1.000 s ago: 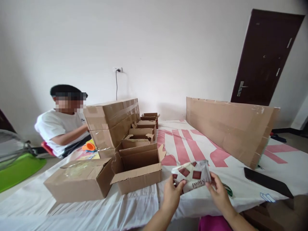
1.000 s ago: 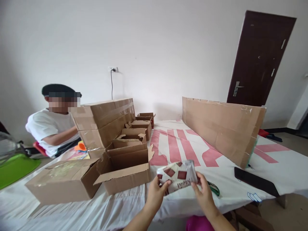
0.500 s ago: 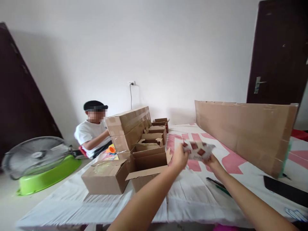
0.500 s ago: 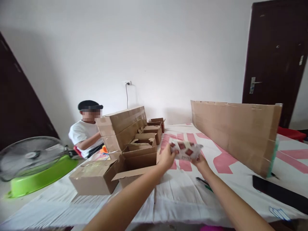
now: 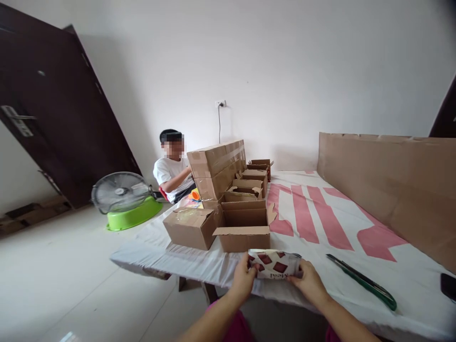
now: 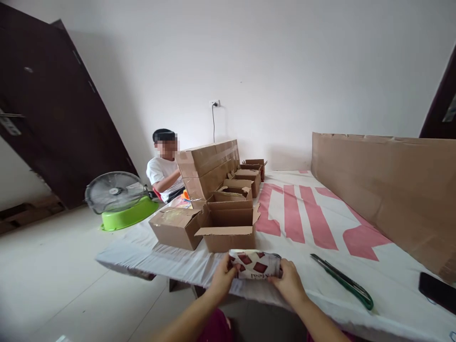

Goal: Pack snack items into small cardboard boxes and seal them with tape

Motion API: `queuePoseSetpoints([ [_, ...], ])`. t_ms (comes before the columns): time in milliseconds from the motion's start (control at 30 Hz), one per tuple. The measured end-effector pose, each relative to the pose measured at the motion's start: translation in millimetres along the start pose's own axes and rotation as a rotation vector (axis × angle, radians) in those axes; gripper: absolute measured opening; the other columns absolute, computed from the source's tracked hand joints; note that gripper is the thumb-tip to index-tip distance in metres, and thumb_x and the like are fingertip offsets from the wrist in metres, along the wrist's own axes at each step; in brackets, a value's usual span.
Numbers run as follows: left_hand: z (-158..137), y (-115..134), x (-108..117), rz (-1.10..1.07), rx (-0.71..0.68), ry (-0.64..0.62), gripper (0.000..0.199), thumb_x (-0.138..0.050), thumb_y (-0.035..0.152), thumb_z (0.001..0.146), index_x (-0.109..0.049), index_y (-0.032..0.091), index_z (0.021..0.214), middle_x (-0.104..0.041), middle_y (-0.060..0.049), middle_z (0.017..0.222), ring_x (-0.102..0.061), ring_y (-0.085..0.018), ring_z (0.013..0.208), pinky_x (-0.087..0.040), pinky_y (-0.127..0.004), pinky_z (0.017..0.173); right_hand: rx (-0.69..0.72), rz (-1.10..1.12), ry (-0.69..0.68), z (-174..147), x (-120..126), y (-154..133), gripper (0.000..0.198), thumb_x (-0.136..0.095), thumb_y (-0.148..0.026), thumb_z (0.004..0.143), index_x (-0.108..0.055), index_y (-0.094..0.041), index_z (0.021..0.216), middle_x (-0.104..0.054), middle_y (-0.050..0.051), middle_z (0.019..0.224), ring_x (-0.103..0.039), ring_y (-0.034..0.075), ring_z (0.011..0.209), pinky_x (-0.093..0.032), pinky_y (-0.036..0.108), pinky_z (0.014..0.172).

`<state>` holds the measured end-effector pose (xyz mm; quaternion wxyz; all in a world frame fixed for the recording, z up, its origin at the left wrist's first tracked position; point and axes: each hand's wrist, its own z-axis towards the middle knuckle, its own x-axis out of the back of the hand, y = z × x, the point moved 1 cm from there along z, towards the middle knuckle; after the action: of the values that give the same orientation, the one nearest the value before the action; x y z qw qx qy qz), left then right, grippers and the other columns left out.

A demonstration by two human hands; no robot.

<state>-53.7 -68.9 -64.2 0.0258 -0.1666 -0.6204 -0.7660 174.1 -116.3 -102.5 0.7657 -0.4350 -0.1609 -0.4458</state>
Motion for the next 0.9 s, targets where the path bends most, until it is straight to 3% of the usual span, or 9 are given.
queuePoseSetpoints([
  [67, 3, -10, 16, -0.055, 0.001, 0.095, 0.034, -0.060, 0.022, 0.069, -0.058, 0.018, 0.103, -0.070, -0.009, 0.106, -0.064, -0.025, 0.102, -0.050, -0.038, 0.090, -0.048, 0.044, -0.029, 6, -19, -12, 0.016, -0.063, -0.027, 0.067, -0.066, -0.017, 0.080, -0.071, 0.009, 0.078, -0.067, 0.026, 0.073, -0.055, 0.037, 0.064],
  [233, 12, -31, 57, -0.094, -0.003, 0.273, 0.029, -0.060, 0.032, 0.068, -0.058, 0.017, 0.093, -0.070, -0.009, 0.089, -0.067, -0.023, 0.082, -0.053, -0.039, 0.080, -0.105, 0.157, -0.060, 3, -55, -28, 0.051, -0.055, -0.031, 0.075, -0.056, -0.010, 0.121, -0.067, 0.017, 0.115, -0.064, 0.027, 0.102, -0.053, 0.040, 0.087],
  [367, 13, -33, 85, -0.030, -0.007, 0.480, 0.037, -0.060, 0.034, 0.071, -0.052, 0.017, 0.103, -0.063, -0.011, 0.101, -0.062, -0.025, 0.094, -0.049, -0.045, 0.088, -0.204, 0.323, -0.091, -4, -55, -28, 0.051, -0.051, -0.037, 0.080, -0.053, -0.013, 0.125, -0.063, 0.016, 0.122, -0.064, 0.026, 0.102, -0.054, 0.040, 0.085],
  [433, 12, -24, 95, 0.084, -0.117, 0.618, 0.041, -0.060, 0.032, 0.073, -0.051, 0.017, 0.110, -0.058, -0.013, 0.113, -0.056, -0.027, 0.108, -0.044, -0.048, 0.095, -0.221, 0.352, -0.115, -5, -51, -29, 0.046, -0.053, -0.038, 0.080, -0.056, -0.015, 0.121, -0.065, 0.013, 0.118, -0.065, 0.025, 0.098, -0.054, 0.040, 0.085],
  [500, 13, -7, 101, 0.290, -0.327, 0.698, 0.040, -0.060, 0.027, 0.076, -0.052, 0.018, 0.114, -0.056, -0.014, 0.121, -0.050, -0.029, 0.119, -0.038, -0.049, 0.102, -0.209, 0.355, -0.139, -5, -48, -30, 0.041, -0.055, -0.038, 0.080, -0.059, -0.016, 0.115, -0.067, 0.012, 0.113, -0.064, 0.025, 0.097, -0.053, 0.040, 0.087],
  [567, 21, 13, 104, 0.489, -0.495, 0.644, 0.034, -0.057, 0.020, 0.078, -0.057, 0.019, 0.113, -0.059, -0.012, 0.121, -0.049, -0.028, 0.121, -0.035, -0.049, 0.105, -0.195, 0.344, -0.159, -4, -47, -32, 0.038, -0.055, -0.039, 0.080, -0.061, -0.016, 0.110, -0.067, 0.012, 0.109, -0.064, 0.025, 0.097, -0.052, 0.041, 0.088],
  [700, 55, 40, 111, 0.550, -0.474, 0.463, 0.027, -0.054, 0.009, 0.077, -0.063, 0.023, 0.098, -0.070, -0.004, 0.095, -0.062, -0.023, 0.098, -0.039, -0.045, 0.099, -0.196, 0.302, -0.176, -3, -45, -34, 0.037, -0.053, -0.039, 0.081, -0.062, -0.015, 0.107, -0.067, 0.013, 0.107, -0.063, 0.026, 0.098, -0.051, 0.042, 0.089],
  [900, 99, 38, 110, 0.367, -0.402, 0.619, 0.041, -0.061, 0.017, 0.077, -0.053, 0.021, 0.117, -0.065, -0.005, 0.102, -0.063, -0.020, 0.096, -0.050, -0.035, 0.086, -0.176, 0.274, -0.197, -5, -46, -33, 0.042, -0.053, -0.040, 0.083, -0.062, -0.013, 0.113, -0.067, 0.014, 0.112, -0.064, 0.026, 0.099, -0.053, 0.042, 0.090],
])
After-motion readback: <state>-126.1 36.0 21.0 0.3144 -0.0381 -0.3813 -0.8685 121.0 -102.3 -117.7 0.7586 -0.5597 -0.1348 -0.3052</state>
